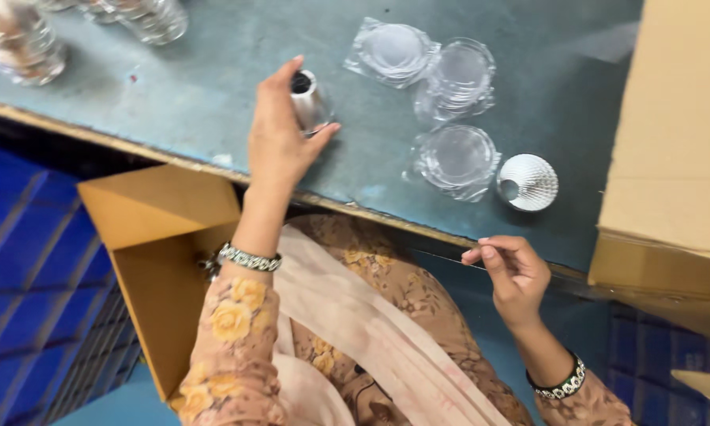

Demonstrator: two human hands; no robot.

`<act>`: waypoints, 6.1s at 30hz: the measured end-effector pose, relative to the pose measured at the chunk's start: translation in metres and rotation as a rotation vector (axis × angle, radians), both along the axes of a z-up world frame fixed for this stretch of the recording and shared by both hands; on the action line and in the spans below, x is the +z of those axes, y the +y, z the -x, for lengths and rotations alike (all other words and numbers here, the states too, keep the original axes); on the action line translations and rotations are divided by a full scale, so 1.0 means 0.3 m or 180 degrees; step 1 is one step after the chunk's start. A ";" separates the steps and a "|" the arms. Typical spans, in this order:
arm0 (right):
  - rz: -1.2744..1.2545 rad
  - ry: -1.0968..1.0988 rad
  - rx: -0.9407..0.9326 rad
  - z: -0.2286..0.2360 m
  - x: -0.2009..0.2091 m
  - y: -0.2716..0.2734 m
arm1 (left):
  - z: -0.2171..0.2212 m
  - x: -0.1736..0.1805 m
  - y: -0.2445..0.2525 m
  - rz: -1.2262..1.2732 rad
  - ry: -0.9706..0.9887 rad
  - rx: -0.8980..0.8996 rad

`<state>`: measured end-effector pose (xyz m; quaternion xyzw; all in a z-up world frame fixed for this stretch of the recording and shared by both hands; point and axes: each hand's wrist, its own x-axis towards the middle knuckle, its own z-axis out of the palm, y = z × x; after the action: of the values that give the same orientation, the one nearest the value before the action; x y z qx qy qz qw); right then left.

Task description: The person sits on the floor and repeatedly picks up a silver metal cone and a clear plastic diffuser, then presses them together to form a unit. The person places each assembled unit into a cardboard box. The person continues this process for multiple units.

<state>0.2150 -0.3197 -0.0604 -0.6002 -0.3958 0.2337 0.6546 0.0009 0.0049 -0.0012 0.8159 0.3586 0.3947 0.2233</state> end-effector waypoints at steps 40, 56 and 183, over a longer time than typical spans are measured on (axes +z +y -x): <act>-0.0203 -0.1049 -0.0676 -0.214 0.009 0.112 | -0.214 0.087 -0.307 0.2677 -0.1373 -0.2243; -0.0372 -0.0301 0.1170 0.116 0.157 0.135 | 0.161 -0.068 -0.608 0.4332 -0.3021 -0.2257; -0.0518 -0.0453 0.1357 0.350 0.089 0.082 | 0.172 0.032 -0.801 0.0762 -0.1070 -0.0379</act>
<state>0.1100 -0.2950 -0.0336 -0.4633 -0.5762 0.2911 0.6071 -0.0509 -0.2354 0.0083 0.7260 0.3117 0.4660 0.3982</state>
